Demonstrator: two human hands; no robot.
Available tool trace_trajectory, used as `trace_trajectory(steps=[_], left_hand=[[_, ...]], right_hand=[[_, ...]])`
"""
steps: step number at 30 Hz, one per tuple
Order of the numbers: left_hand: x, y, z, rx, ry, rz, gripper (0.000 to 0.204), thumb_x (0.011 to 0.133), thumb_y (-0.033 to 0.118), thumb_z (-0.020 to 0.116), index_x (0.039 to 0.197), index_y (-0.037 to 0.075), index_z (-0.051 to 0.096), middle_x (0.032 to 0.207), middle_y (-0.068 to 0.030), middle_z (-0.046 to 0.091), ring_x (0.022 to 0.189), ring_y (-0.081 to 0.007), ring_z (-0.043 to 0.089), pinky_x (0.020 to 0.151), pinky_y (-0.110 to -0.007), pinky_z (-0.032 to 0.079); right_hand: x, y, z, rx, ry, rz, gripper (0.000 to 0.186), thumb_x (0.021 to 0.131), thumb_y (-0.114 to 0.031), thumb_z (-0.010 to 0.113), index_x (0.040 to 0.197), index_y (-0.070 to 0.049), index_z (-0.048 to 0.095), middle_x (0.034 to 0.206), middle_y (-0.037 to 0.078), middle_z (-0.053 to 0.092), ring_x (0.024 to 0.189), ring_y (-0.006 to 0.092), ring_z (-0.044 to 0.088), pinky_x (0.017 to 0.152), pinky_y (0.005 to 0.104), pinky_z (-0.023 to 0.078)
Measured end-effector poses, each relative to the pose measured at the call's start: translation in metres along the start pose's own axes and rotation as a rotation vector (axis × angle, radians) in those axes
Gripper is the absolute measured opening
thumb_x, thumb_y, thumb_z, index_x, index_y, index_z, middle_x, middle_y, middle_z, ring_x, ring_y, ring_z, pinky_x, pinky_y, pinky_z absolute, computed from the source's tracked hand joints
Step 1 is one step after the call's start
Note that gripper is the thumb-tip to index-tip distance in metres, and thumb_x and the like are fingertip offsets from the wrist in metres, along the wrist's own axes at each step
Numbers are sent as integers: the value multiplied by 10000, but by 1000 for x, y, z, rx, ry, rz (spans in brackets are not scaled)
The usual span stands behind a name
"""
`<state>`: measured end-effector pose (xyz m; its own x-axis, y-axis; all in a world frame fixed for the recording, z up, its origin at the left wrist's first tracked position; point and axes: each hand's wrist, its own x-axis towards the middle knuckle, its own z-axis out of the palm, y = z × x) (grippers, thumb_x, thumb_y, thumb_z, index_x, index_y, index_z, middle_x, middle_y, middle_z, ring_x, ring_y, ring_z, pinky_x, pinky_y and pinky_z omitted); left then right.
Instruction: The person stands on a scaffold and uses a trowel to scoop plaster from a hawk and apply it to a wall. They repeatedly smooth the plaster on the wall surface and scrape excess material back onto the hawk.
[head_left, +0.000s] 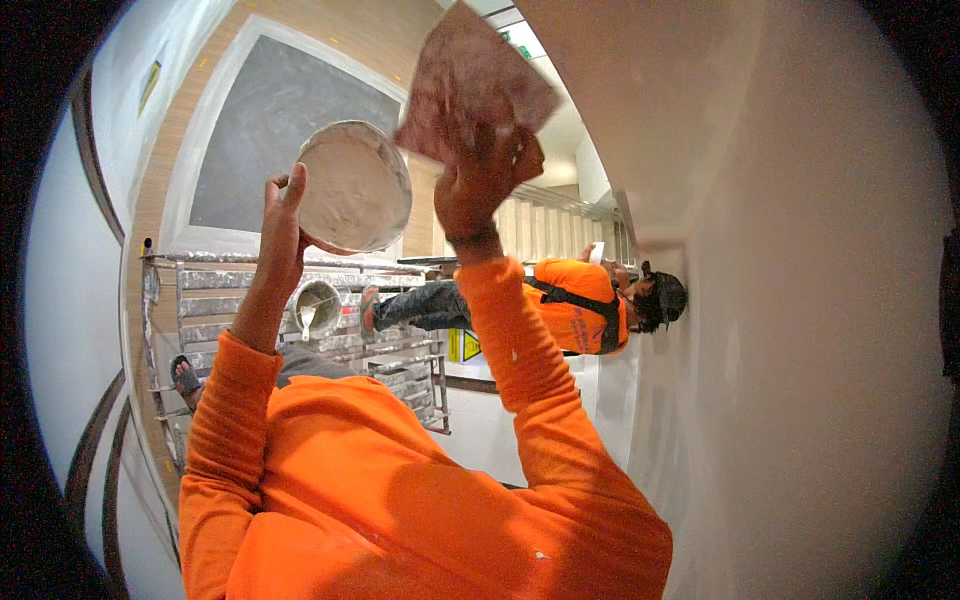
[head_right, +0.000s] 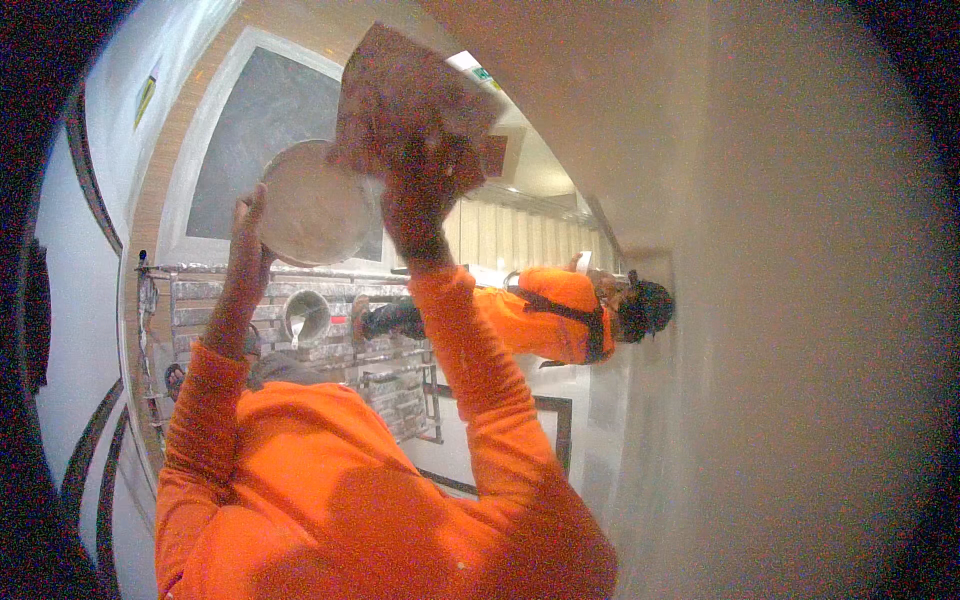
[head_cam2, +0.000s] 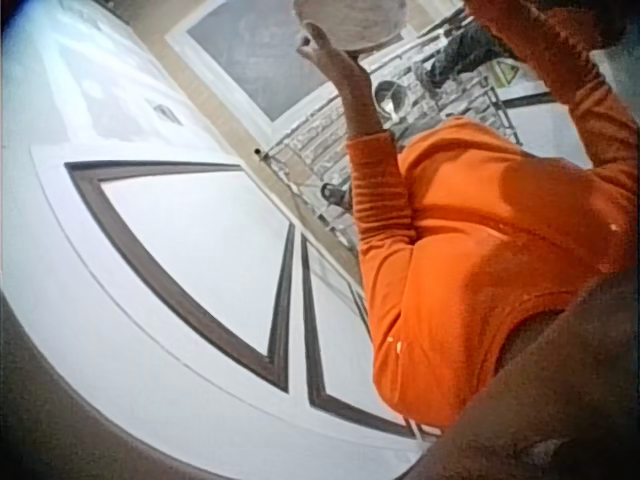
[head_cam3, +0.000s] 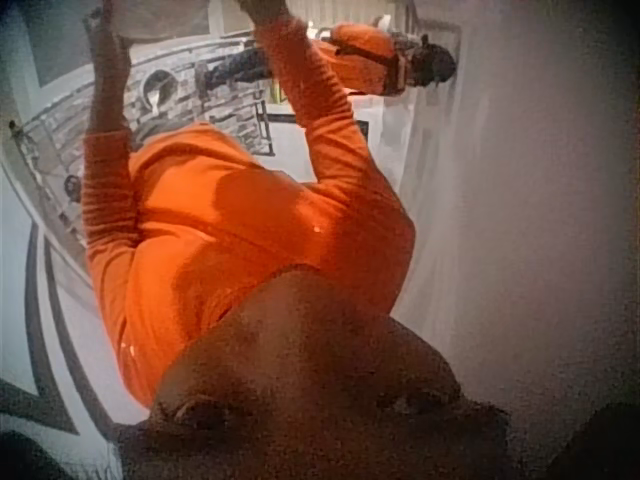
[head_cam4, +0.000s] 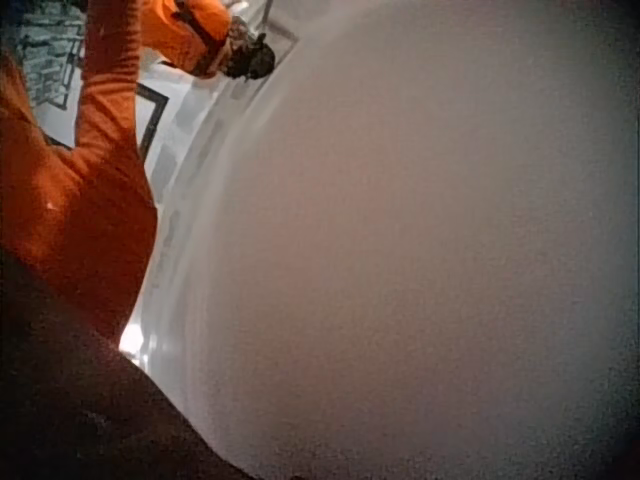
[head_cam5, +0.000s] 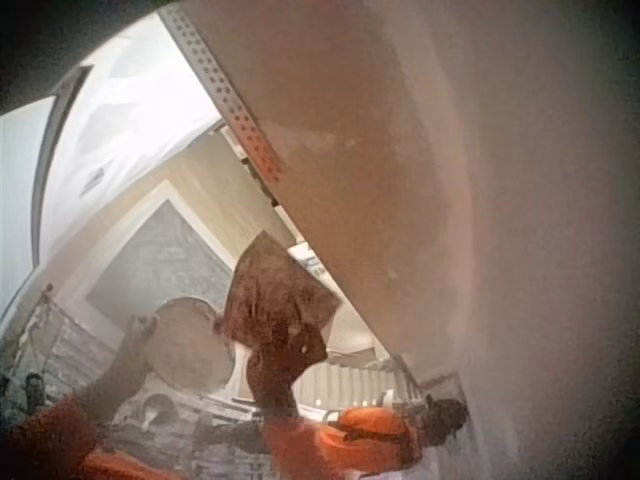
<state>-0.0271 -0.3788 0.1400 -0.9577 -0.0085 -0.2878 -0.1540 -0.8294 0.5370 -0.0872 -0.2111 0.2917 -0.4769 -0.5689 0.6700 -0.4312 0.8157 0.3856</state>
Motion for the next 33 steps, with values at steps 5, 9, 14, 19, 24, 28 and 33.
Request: trace_trajectory(steps=[5,9,14,19,24,28,33], left_hand=[[-6,4,5,-20,2,-5,747,844,575,594,1242,3,322,1122,-186,491,999,-254,610,707,-320,583],[-4,2,2,-2,14,-5,658,862,579,562,1202,47,376,1111,-132,486,1006,-218,570,755,-326,519],[-10,5,-3,-25,30,28,733,833,577,608,1223,21,334,1113,-182,496,965,-253,624,654,-327,592],[-8,3,-7,-40,10,47,727,832,570,614,1221,22,335,1120,-182,495,977,-249,619,667,-319,594],[-12,7,-4,-35,28,44,733,833,568,615,1229,20,332,1132,-182,490,990,-259,614,690,-340,589],[-6,6,2,-44,28,38,729,835,565,617,1232,23,335,1131,-174,491,1008,-255,606,698,-331,580],[-6,2,-8,-48,37,27,719,836,563,618,1228,28,340,1119,-162,496,1017,-241,599,707,-324,574]], right_hand=[[-2,-2,-50,44,254,336,436,968,-169,407,1370,-1,396,1418,251,368,1247,376,384,1053,454,251],[27,16,-53,152,422,701,524,992,-225,390,1407,74,275,1431,307,295,1343,390,310,1132,439,211],[61,-37,-5,221,394,313,468,981,-224,368,1401,-19,370,1456,186,352,1317,359,350,1092,447,232],[53,-93,-18,258,153,74,476,849,-102,522,1317,-183,540,1377,128,465,1130,360,427,979,447,290],[33,-16,-39,75,251,-8,531,788,-26,500,1292,-178,566,1372,152,454,1163,376,383,966,492,272],[15,53,3,-119,119,158,575,726,-31,523,1271,-207,577,1341,170,454,1196,412,345,979,530,246],[-27,14,-10,-59,-11,-86,525,778,-75,559,1297,-154,543,1334,206,431,1218,385,350,996,502,259]])
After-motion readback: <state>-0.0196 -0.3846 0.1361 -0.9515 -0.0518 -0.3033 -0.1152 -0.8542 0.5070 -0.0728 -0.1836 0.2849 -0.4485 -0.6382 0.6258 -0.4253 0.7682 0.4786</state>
